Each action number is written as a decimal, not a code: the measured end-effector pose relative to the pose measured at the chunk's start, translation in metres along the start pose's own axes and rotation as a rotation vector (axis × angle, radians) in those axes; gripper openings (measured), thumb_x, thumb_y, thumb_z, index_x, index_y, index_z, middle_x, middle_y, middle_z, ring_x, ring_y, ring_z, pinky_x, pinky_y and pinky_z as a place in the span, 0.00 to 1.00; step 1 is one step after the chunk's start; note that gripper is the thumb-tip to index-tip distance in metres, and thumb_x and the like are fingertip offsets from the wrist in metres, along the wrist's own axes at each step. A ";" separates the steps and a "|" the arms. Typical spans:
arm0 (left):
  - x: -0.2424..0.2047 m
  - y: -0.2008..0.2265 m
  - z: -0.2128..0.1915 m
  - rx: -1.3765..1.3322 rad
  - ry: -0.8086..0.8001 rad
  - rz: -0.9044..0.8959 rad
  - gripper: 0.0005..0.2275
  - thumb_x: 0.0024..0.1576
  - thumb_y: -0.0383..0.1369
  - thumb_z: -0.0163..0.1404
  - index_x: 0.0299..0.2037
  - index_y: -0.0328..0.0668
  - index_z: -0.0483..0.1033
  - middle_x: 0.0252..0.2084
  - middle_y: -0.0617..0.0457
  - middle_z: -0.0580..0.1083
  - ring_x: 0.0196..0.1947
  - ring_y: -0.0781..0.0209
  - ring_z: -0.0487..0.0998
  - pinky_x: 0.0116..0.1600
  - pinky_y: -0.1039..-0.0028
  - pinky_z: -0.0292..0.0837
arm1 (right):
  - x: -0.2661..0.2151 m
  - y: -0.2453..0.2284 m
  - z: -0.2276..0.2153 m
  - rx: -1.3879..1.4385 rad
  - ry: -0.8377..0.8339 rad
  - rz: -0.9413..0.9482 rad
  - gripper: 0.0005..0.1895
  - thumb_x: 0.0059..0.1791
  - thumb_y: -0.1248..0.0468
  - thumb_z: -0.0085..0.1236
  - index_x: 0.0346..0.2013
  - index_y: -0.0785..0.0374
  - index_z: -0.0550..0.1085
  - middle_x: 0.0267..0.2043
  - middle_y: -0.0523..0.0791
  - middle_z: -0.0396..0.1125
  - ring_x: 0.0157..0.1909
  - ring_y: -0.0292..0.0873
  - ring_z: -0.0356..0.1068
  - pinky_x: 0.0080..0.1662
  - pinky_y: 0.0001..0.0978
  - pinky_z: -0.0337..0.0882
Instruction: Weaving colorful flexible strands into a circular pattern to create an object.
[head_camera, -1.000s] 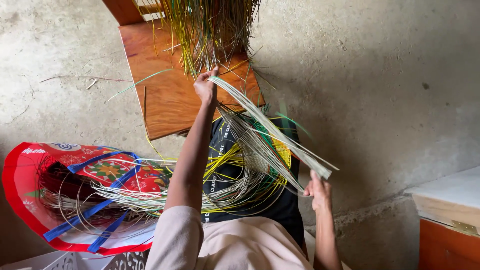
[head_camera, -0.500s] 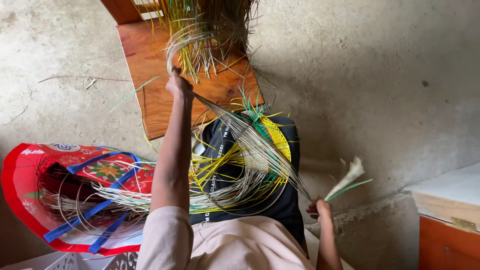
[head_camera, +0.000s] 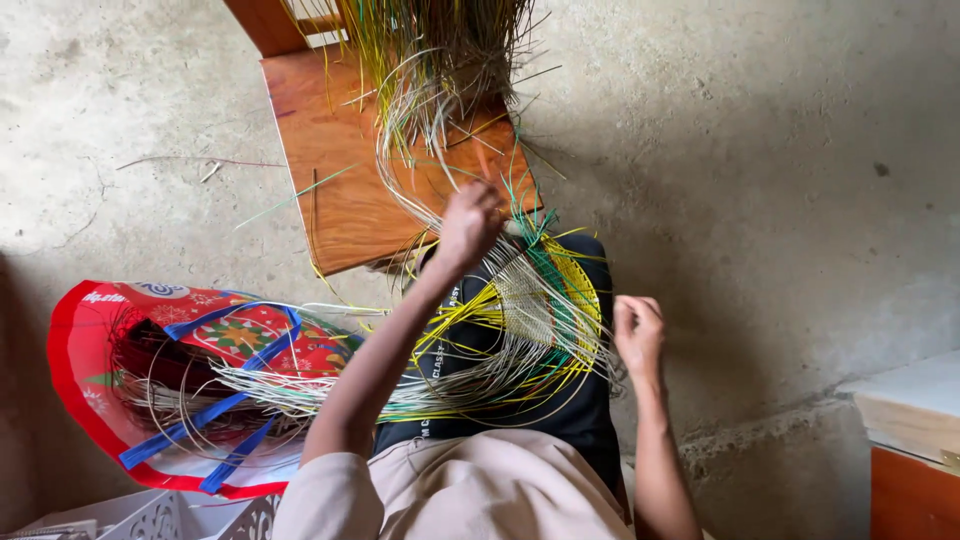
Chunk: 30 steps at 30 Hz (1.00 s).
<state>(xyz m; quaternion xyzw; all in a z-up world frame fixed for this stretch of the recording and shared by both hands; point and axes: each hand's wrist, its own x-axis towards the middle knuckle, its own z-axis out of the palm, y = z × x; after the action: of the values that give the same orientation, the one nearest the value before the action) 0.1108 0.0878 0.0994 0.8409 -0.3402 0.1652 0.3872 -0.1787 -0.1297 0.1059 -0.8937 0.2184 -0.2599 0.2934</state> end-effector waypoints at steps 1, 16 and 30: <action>-0.012 -0.006 0.034 0.009 -0.087 0.095 0.07 0.49 0.33 0.62 0.33 0.43 0.79 0.38 0.49 0.73 0.44 0.47 0.74 0.53 0.59 0.71 | 0.006 -0.008 0.012 -0.009 -0.038 0.018 0.06 0.50 0.69 0.60 0.42 0.65 0.79 0.37 0.48 0.69 0.38 0.49 0.74 0.39 0.35 0.75; -0.032 0.070 0.074 0.006 -0.452 0.293 0.15 0.49 0.48 0.58 0.23 0.46 0.82 0.31 0.49 0.79 0.45 0.54 0.78 0.69 0.56 0.54 | -0.060 0.048 -0.016 0.350 -0.324 0.501 0.19 0.50 0.55 0.67 0.45 0.67 0.74 0.34 0.50 0.72 0.38 0.41 0.70 0.41 0.39 0.72; -0.050 0.035 0.113 -0.359 -1.044 -0.401 0.12 0.48 0.51 0.57 0.33 0.60 0.85 0.32 0.49 0.81 0.40 0.44 0.83 0.47 0.57 0.77 | -0.062 0.034 -0.011 0.235 -0.329 0.463 0.18 0.48 0.54 0.68 0.45 0.60 0.74 0.31 0.49 0.74 0.33 0.42 0.73 0.35 0.38 0.75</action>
<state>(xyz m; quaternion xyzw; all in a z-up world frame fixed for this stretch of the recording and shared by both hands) 0.0524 0.0073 0.0186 0.7803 -0.3428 -0.4073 0.3283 -0.2407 -0.1255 0.0705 -0.8102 0.3344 -0.0613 0.4775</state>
